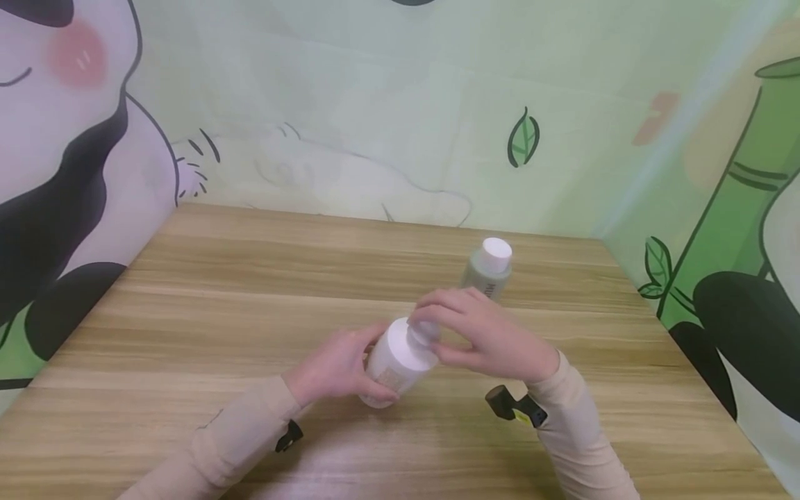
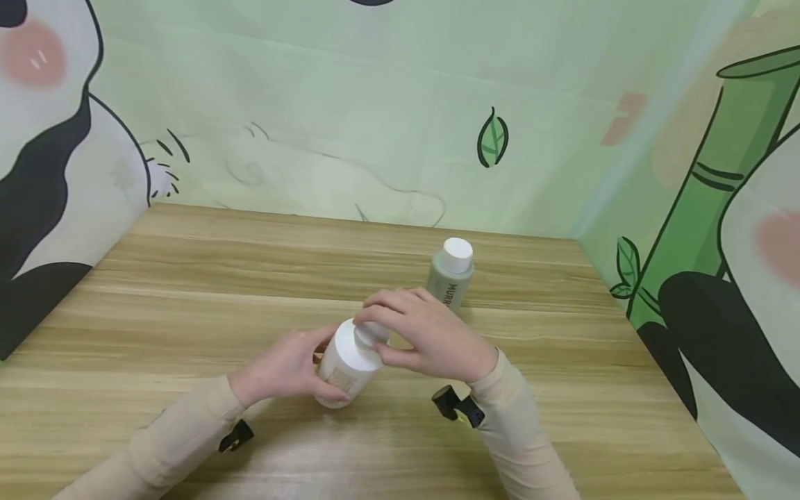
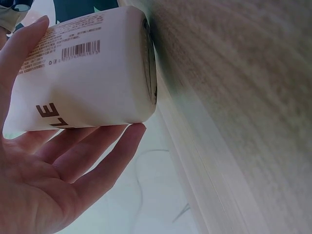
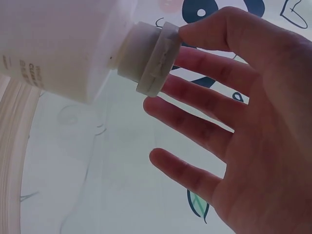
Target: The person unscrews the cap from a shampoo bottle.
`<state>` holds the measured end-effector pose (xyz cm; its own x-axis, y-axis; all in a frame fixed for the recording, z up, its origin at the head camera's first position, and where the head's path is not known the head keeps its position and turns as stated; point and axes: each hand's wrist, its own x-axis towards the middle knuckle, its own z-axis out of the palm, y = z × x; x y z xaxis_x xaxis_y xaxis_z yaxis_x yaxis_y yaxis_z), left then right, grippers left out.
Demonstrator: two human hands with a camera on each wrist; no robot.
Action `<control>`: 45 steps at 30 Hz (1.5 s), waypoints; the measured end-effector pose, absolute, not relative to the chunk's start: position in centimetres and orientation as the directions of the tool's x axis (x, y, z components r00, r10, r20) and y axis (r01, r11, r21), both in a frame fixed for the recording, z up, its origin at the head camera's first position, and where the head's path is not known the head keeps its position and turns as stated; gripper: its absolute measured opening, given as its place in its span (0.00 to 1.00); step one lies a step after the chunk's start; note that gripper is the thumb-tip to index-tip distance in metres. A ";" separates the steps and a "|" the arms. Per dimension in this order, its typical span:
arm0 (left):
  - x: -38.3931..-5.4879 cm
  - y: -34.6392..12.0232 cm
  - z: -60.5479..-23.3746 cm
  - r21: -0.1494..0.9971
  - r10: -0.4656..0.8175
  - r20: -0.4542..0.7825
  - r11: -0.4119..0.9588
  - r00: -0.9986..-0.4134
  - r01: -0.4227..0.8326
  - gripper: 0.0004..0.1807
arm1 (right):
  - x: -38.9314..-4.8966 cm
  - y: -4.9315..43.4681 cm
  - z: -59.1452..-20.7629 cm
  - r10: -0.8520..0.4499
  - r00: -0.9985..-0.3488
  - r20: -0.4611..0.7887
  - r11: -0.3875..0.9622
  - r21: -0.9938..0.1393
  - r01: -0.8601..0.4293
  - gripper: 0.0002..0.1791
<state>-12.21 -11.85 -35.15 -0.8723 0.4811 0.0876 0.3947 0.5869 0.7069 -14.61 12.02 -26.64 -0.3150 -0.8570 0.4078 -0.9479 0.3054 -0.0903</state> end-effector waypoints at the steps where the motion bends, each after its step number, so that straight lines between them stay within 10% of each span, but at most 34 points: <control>1: -12.2 -11.9 -35.2 0.706 0.482 0.091 0.586 -0.871 0.398 0.43 | -14.6 12.0 -26.6 -0.855 -0.325 0.403 0.312 -0.099 -0.945 0.21; 9: -12.3 -11.9 -35.1 0.702 0.489 0.095 0.585 -0.867 0.406 0.44 | -14.6 11.8 -26.4 -0.804 -0.449 0.390 0.416 -0.173 -0.893 0.25; 29: -12.2 -11.9 -35.0 0.712 0.479 0.077 0.588 -0.874 0.385 0.43 | -14.6 11.9 -26.6 -0.852 -0.327 0.409 0.315 -0.099 -0.944 0.18; 45: -12.3 -11.8 -35.0 0.699 0.487 0.094 0.589 -0.868 0.406 0.42 | -14.4 11.8 -26.5 -0.826 -0.395 0.401 0.393 -0.092 -0.915 0.18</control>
<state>-12.26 -11.83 -35.03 -0.8683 0.4871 0.0940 0.4059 0.5887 0.6990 -14.40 11.77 -26.49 -0.3954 -0.8263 0.4011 -0.9149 0.3930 -0.0924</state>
